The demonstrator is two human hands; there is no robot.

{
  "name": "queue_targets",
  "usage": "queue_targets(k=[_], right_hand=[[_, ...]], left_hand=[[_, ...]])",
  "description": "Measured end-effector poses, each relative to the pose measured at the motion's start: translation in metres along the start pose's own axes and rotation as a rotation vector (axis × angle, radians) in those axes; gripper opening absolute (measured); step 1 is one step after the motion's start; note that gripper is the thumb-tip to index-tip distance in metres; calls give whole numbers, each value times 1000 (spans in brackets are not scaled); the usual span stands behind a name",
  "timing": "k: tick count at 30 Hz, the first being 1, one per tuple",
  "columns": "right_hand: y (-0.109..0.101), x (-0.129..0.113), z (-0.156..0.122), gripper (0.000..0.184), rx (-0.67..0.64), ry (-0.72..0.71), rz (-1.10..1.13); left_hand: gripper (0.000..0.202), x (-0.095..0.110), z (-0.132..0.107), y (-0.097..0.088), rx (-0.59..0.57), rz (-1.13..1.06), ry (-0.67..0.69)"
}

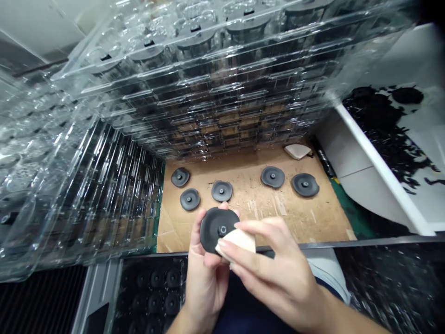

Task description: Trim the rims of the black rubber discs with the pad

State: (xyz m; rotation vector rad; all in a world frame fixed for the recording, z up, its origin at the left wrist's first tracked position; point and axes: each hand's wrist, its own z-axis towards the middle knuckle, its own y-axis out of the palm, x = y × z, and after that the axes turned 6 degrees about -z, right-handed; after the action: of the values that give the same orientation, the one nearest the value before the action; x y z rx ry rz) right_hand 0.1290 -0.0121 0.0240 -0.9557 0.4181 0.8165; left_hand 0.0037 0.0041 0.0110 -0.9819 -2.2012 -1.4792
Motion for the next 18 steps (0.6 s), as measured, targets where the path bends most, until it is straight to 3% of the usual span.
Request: queue_targets(k=[4,7,9,11,13,15,18], right_hand=[[1,-1,4,24,42,-47,24],[-2,8,-1,26,51,11,86],[-2,21,-13,23,57,232,198],[0,38,-31,19,64,575,369],[4,55,-50,31,57,850,497],[7,68,-64,38,32,975,537],[6,74,-67,35,14,1026,540]], left_hand=[[37,7,5,7,-47,-16,96],[40,11,7,10,-51,-8,59],[44,11,10,9,1,-3,36],[49,10,13,5,48,-2,31],[52,7,16,2,70,7,2],[55,5,19,0,68,9,-37],[58,2,20,0,44,10,-101]])
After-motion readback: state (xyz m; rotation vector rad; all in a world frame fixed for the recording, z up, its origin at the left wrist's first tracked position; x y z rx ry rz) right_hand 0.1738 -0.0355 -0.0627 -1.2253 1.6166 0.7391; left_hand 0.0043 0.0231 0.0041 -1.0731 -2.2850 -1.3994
